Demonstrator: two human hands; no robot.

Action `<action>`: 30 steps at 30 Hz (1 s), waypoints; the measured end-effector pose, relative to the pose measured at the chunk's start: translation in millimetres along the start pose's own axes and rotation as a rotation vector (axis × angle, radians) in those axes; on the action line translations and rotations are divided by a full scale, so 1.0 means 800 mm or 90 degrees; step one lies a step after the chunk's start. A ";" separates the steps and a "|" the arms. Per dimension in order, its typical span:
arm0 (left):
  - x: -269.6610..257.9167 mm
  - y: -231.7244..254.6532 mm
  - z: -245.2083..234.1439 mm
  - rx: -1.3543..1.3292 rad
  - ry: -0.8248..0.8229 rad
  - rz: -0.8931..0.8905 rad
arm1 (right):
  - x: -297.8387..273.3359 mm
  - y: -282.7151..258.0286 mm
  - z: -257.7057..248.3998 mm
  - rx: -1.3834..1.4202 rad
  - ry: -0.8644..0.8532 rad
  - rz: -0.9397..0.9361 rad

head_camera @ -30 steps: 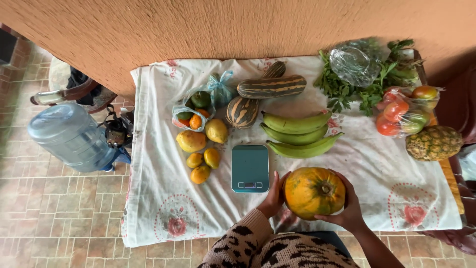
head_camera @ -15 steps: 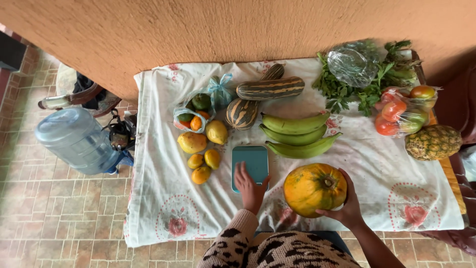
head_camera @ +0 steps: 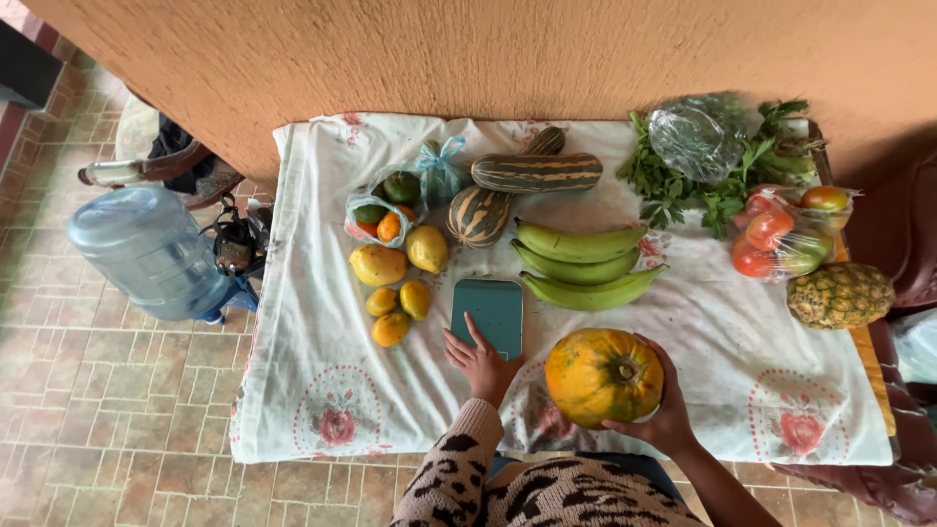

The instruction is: The person weighs produce on a small digital scale placed on a table covered with a cloth. They place limes, oranges, a papaya, bananas and a pineapple on the scale one at a time, read the display, and set each item back on the table.

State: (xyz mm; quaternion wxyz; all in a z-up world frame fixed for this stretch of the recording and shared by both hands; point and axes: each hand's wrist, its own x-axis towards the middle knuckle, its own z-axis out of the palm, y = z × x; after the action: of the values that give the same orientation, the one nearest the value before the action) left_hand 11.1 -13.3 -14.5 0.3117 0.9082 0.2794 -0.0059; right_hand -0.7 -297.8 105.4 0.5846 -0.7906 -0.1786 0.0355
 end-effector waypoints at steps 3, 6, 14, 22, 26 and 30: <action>-0.001 0.002 -0.001 0.020 0.016 0.003 | 0.001 0.005 -0.001 0.008 -0.010 -0.008; -0.006 -0.006 0.001 0.041 0.043 0.037 | 0.000 -0.001 -0.001 0.018 -0.018 -0.006; -0.030 0.001 -0.014 0.086 0.035 0.023 | 0.000 -0.003 0.001 0.021 -0.031 -0.008; -0.066 -0.014 0.006 0.100 0.073 -0.003 | -0.001 0.002 -0.003 0.011 -0.053 -0.029; -0.079 -0.020 0.006 0.090 0.115 0.020 | 0.002 0.003 -0.002 0.025 -0.050 -0.027; -0.093 -0.024 -0.001 0.073 0.102 0.018 | -0.002 0.010 -0.002 0.041 -0.048 -0.028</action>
State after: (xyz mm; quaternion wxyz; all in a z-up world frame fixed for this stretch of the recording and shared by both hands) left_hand -61.8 -37.8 -10.9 0.2356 0.9261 0.2895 0.0551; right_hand 0.3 -302.2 98.4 0.6032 -0.7654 -0.2168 0.0583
